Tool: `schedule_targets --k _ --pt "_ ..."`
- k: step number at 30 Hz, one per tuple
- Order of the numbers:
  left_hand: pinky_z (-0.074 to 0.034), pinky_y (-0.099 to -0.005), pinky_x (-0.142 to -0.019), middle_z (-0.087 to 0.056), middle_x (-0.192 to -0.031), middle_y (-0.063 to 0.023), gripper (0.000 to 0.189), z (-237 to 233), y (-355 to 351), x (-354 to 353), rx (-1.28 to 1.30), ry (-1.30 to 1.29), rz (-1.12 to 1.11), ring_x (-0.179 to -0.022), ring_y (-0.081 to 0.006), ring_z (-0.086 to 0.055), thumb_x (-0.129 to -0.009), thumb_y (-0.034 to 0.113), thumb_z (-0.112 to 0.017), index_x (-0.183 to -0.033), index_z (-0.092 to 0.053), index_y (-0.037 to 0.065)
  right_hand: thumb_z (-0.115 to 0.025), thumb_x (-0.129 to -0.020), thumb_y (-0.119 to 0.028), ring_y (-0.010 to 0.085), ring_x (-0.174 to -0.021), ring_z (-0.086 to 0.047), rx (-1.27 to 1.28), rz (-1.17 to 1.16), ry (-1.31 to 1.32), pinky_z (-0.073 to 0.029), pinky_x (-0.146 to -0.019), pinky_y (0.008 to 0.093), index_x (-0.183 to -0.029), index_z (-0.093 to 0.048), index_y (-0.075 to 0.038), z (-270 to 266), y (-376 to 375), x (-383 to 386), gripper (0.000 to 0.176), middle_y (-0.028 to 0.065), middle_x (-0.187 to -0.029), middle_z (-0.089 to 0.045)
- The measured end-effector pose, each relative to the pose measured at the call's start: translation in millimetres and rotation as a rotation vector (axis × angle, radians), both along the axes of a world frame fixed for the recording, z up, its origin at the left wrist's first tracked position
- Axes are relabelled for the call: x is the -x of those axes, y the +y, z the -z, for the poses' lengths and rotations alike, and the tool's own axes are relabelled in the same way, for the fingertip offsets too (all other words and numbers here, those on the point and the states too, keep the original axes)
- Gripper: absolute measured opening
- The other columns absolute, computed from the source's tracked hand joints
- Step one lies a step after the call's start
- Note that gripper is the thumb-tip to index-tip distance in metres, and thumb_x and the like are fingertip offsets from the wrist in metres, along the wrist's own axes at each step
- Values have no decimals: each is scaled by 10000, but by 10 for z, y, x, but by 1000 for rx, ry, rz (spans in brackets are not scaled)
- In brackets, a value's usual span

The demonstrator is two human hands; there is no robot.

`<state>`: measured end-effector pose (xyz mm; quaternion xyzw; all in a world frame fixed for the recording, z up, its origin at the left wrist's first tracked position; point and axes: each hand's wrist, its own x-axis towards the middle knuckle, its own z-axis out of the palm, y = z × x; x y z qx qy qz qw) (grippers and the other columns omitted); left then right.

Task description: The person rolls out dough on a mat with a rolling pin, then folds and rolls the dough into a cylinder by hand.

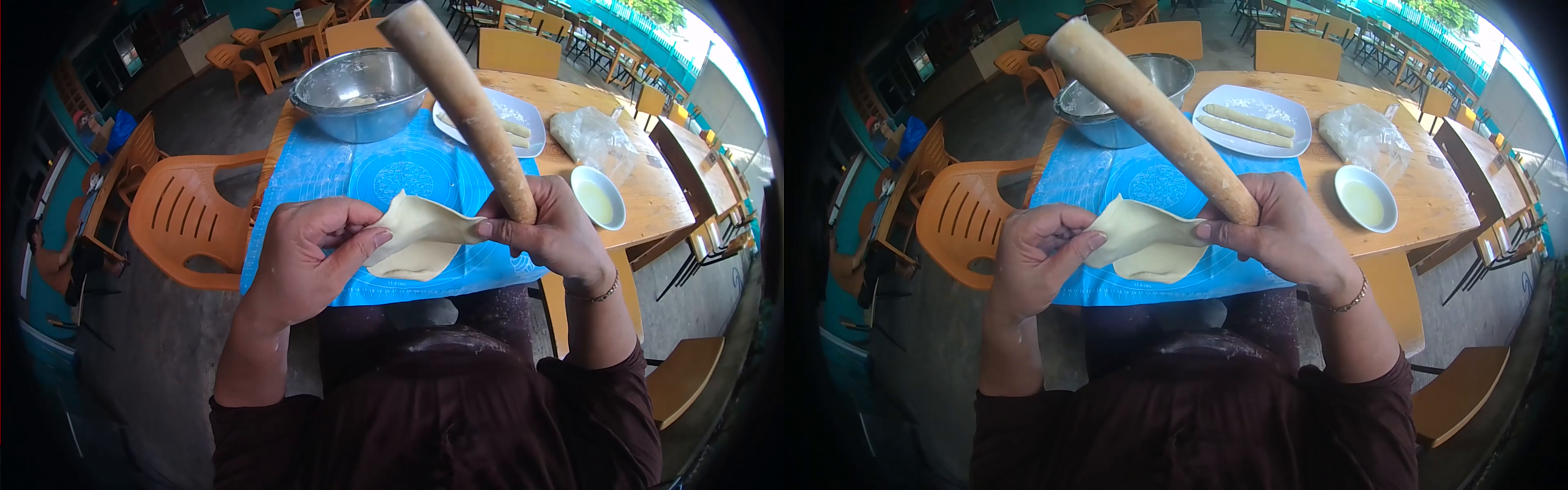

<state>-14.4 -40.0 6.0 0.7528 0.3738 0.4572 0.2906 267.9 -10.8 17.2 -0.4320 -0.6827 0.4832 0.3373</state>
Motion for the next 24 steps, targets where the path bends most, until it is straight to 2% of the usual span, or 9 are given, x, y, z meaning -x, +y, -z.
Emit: schedule_targets --k 6,12,14,17,21,24 --pt "-557 -220 -657 -734 -810 -71 76 -288 -368 -18 -55 -130 66 -727 -83 -697 -916 34 -749 -946 -729 -32 -849 -844 -151 41 -627 -559 -94 -42 113 -444 -545 207 -904 -748 -27 -290 -418 -160 171 -6 -765 -687" --pt "-521 -191 -634 -729 -818 -58 74 -508 -491 -29 -144 -138 114 -701 -57 -666 -903 2 -753 -957 -723 -39 -851 -831 -106 45 -544 -540 -84 -53 234 -397 -475 193 -877 -732 -6 -437 -589 -222 162 3 -728 -663" --pt "-508 -180 -636 -730 -833 -62 88 -550 -469 -71 -64 -280 178 -701 -54 -657 -895 -16 -754 -971 -719 -45 -852 -827 -98 44 -537 -539 -129 -11 262 -403 -472 196 -864 -727 -9 -474 -605 -218 158 7 -720 -656" --pt "-521 -183 -660 -729 -839 -62 93 -614 -460 -77 -51 -280 181 -725 -61 -668 -890 -29 -753 -974 -716 -47 -849 -830 -97 40 -548 -545 -114 -34 306 -411 -477 192 -855 -723 -10 -492 -601 -252 155 7 -710 -651" --pt "-535 -188 -671 -727 -833 -61 84 -598 -455 -138 -39 -312 182 -737 -61 -675 -897 -26 -747 -970 -715 -49 -852 -828 -106 37 -544 -549 -104 -26 255 -407 -467 187 -857 -724 -6 -470 -567 -272 165 1 -689 -642" --pt "-547 -194 -684 -723 -824 -59 74 -562 -360 -134 -27 -232 171 -747 -61 -681 -899 -28 -745 -965 -716 -47 -862 -819 -116 41 -528 -553 -99 -26 211 -395 -446 182 -860 -726 -9 -412 -461 -262 178 -5 -667 -636"
